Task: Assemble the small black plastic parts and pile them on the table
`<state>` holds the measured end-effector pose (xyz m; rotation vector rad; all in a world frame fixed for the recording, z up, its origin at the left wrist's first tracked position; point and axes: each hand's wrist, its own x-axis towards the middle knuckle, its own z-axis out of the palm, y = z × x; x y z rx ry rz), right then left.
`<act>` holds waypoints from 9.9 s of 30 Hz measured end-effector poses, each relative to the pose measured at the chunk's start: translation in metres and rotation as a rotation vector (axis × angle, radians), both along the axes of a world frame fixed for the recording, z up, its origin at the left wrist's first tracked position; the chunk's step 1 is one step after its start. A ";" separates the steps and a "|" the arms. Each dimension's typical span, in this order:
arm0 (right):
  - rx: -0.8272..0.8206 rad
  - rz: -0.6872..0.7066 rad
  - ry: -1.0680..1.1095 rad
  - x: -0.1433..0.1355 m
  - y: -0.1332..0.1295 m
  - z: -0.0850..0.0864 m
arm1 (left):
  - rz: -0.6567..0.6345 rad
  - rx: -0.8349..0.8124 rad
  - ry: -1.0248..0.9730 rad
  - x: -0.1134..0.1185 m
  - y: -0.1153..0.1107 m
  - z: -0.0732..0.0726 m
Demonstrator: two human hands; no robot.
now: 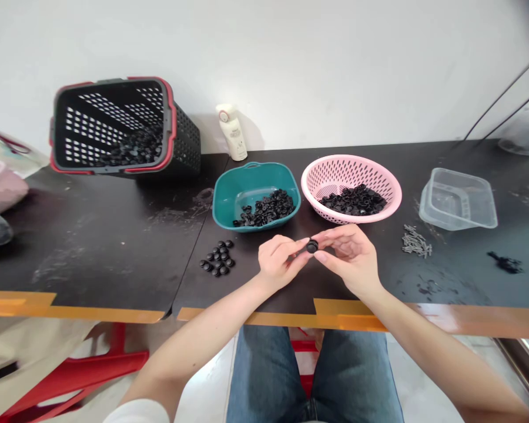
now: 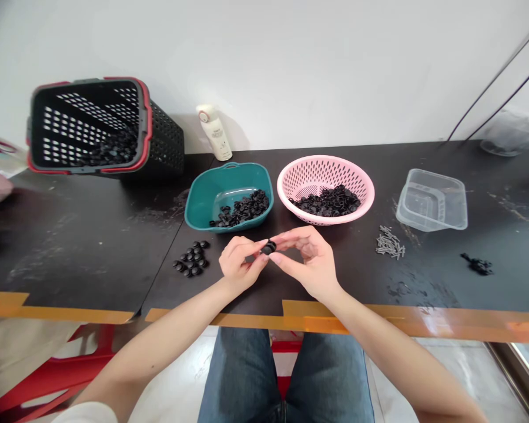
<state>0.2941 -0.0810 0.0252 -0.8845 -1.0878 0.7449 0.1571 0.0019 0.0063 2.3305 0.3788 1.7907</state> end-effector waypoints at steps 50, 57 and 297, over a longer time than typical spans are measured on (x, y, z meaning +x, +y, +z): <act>-0.068 -0.016 -0.033 0.001 -0.003 -0.001 | 0.002 0.024 -0.010 0.001 -0.002 0.000; -0.029 -0.009 -0.077 0.002 -0.003 -0.001 | 0.000 0.028 -0.014 0.000 -0.001 -0.001; -0.624 -0.090 -1.111 0.109 0.135 0.018 | -0.140 -0.355 0.810 0.015 0.009 -0.024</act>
